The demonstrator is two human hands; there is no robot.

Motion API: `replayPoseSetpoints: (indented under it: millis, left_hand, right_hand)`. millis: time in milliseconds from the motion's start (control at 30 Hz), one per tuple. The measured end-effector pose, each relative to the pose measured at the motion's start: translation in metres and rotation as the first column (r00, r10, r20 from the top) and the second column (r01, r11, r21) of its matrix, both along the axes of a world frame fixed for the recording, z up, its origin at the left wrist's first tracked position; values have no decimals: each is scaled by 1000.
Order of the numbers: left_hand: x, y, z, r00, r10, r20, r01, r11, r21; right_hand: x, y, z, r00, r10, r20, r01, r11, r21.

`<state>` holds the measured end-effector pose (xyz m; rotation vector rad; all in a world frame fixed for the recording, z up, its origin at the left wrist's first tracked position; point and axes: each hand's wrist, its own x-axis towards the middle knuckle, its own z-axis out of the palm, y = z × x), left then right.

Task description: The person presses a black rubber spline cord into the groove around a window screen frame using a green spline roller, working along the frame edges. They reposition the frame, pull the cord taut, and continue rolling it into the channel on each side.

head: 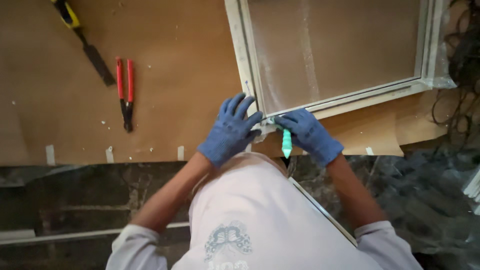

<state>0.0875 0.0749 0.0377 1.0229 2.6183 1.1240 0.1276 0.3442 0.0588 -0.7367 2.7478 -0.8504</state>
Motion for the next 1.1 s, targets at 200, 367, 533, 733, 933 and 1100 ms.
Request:
replayPoseSetpoints:
  millis: [200,367,533,733,933,1100]
  left_hand:
    - [-36,13,13,960,-217,-175,211,976,-54]
    - [-66,34,0,922,-362,-137,333,922,-198]
    - [-97,71,-30,843,-513,-162,455,840,-295]
    - [-121,58,-58,910,-409,69,411,912,-17]
    - [-122,47,-71,906,-404,130,371,902,219]
    - [-127,49,-71,900,-422,106,389,890,239]
  right_hand:
    - [2,-3,-5,999,-8,39,8,1000,16]
    - [4,-23,-21,989,-92,120,66,977,202]
    - [16,-65,-40,943,-265,204,187,924,334]
    - [26,-62,-5,944,-316,-93,320,947,21]
    - [30,-83,3,369,-742,560,863,498,90]
    - [24,-98,2,603,-760,241,797,588,-140]
